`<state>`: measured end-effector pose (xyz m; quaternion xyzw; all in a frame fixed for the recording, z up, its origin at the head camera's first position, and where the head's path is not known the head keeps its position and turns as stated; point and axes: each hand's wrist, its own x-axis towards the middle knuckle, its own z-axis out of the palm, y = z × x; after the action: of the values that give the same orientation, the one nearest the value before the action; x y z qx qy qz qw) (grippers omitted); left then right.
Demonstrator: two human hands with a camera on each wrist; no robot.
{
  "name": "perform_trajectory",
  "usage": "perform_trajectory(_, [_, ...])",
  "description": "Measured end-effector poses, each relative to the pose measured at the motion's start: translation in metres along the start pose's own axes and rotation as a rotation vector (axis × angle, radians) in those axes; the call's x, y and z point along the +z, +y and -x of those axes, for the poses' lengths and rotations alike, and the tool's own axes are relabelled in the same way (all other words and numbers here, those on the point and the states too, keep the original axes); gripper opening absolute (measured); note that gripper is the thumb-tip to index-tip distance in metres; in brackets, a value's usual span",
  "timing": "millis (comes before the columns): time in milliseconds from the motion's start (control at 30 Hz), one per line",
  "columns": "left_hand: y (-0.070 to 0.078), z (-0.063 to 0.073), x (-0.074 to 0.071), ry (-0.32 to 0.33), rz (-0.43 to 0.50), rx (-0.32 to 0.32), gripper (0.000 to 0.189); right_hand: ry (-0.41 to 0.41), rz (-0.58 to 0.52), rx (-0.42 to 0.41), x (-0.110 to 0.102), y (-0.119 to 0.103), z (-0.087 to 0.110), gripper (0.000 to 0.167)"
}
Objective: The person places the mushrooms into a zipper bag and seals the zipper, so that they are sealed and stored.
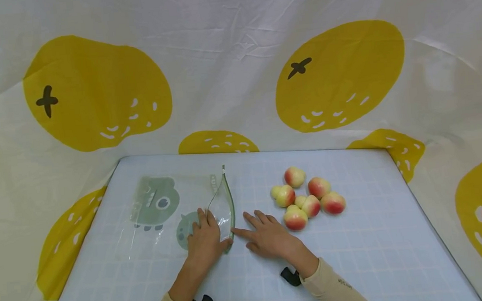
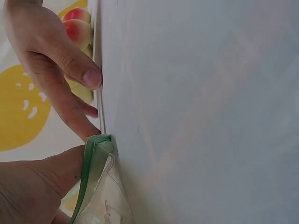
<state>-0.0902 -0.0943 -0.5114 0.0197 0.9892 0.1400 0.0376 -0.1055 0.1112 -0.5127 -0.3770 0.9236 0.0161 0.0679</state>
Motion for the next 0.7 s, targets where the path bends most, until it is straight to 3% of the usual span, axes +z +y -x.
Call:
perform_trajectory(367, [0.002, 0.003, -0.002, 0.050, 0.004, 0.040, 0.106, 0.005, -0.053, 0.003, -0.002, 0.000, 0.002, 0.057])
perform_trajectory(700, [0.001, 0.001, 0.001, 0.036, -0.003, 0.020, 0.107, 0.125, -0.090, -0.004, -0.018, 0.004, 0.010, 0.060])
